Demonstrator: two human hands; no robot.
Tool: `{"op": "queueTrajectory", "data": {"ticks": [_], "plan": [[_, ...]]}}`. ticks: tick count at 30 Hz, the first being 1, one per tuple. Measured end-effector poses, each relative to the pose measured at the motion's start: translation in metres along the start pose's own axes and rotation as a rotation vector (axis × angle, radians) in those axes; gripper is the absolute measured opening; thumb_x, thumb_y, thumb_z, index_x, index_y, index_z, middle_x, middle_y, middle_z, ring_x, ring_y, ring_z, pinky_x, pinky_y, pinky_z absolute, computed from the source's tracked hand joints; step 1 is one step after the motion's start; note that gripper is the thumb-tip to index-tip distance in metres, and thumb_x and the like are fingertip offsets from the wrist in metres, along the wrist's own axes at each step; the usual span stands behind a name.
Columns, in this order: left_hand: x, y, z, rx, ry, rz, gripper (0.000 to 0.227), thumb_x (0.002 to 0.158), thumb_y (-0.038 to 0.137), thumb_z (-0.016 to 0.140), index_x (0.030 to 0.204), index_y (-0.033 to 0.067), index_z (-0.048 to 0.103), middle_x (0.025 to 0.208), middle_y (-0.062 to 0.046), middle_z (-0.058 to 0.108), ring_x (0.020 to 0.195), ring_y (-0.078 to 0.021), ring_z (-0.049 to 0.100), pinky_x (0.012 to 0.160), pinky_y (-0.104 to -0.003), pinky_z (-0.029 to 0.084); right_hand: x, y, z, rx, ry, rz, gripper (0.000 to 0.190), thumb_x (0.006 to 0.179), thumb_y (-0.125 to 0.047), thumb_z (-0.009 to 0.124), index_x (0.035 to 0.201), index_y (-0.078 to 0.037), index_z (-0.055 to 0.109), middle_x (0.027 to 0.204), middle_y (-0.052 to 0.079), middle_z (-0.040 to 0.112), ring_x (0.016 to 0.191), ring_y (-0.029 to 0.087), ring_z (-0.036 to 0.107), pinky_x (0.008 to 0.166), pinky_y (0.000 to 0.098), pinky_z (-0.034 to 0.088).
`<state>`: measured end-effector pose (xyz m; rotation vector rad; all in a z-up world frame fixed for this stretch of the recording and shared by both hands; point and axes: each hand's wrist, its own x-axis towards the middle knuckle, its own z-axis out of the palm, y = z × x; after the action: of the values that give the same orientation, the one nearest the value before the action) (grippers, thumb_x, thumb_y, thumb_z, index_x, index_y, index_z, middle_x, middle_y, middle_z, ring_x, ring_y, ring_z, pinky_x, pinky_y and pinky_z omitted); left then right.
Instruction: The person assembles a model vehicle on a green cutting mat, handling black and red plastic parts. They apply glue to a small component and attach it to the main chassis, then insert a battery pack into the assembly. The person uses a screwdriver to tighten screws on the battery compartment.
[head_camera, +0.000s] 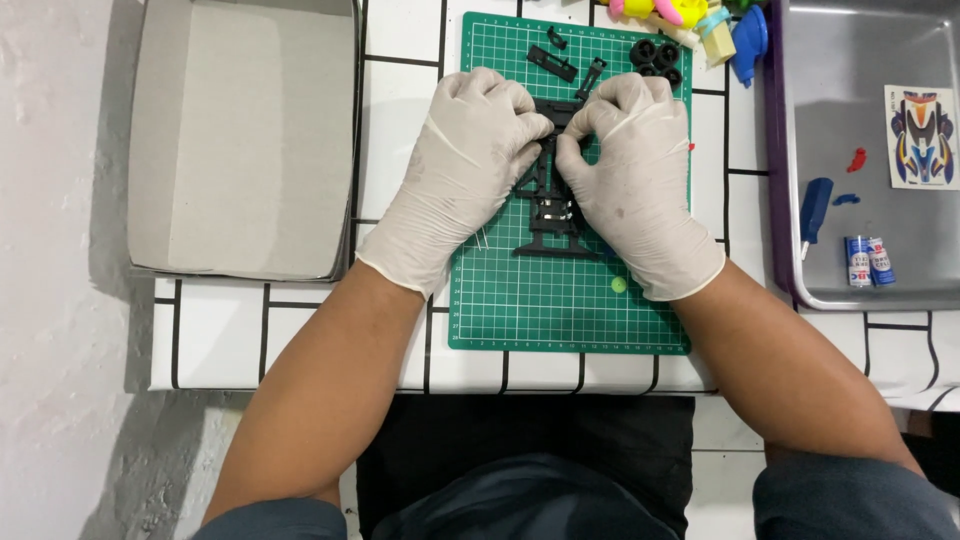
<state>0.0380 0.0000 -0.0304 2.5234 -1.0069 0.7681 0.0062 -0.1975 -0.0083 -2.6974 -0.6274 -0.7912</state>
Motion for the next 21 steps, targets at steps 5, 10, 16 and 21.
{"op": "queueTrajectory", "data": {"ticks": [5, 10, 16, 21], "plan": [[0.0, 0.002, 0.001, -0.005, 0.009, 0.004, 0.007, 0.086, 0.018, 0.079, 0.09, 0.0227, 0.075, 0.088, 0.005, 0.062, 0.092, -0.0256, 0.054, 0.082, -0.042, 0.046, 0.0, 0.002, -0.009, 0.046, -0.028, 0.008, 0.007, 0.092, -0.013, 0.082, 0.09, -0.012, 0.075, 0.103, 0.004, 0.061, 0.097, 0.033, 0.056, 0.078, 0.0459, 0.046], [0.002, 0.005, -0.003, 0.048, -0.007, 0.014, 0.009, 0.085, 0.019, 0.078, 0.093, 0.0228, 0.076, 0.088, 0.004, 0.063, 0.091, -0.0255, 0.055, 0.081, -0.041, 0.046, 0.004, 0.008, -0.031, 0.159, -0.071, 0.062, 0.004, 0.095, -0.007, 0.078, 0.094, -0.01, 0.077, 0.104, 0.009, 0.064, 0.098, 0.031, 0.054, 0.082, 0.0439, 0.046], [0.002, 0.008, -0.004, 0.021, -0.004, 0.012, 0.014, 0.089, 0.017, 0.079, 0.101, 0.0234, 0.077, 0.09, 0.004, 0.062, 0.091, -0.0252, 0.053, 0.08, -0.042, 0.045, 0.003, 0.015, -0.033, 0.225, -0.094, 0.065, 0.011, 0.096, -0.005, 0.081, 0.104, -0.008, 0.074, 0.112, 0.01, 0.061, 0.109, 0.034, 0.052, 0.093, 0.0471, 0.043], [0.001, 0.007, -0.004, 0.005, -0.004, 0.009, 0.016, 0.086, 0.018, 0.083, 0.101, 0.0203, 0.077, 0.09, 0.004, 0.061, 0.092, -0.0259, 0.054, 0.08, -0.042, 0.046, 0.003, 0.012, -0.025, 0.194, -0.116, 0.046, 0.021, 0.09, -0.015, 0.09, 0.104, -0.012, 0.075, 0.111, 0.009, 0.061, 0.105, 0.033, 0.054, 0.091, 0.0481, 0.044]]}}
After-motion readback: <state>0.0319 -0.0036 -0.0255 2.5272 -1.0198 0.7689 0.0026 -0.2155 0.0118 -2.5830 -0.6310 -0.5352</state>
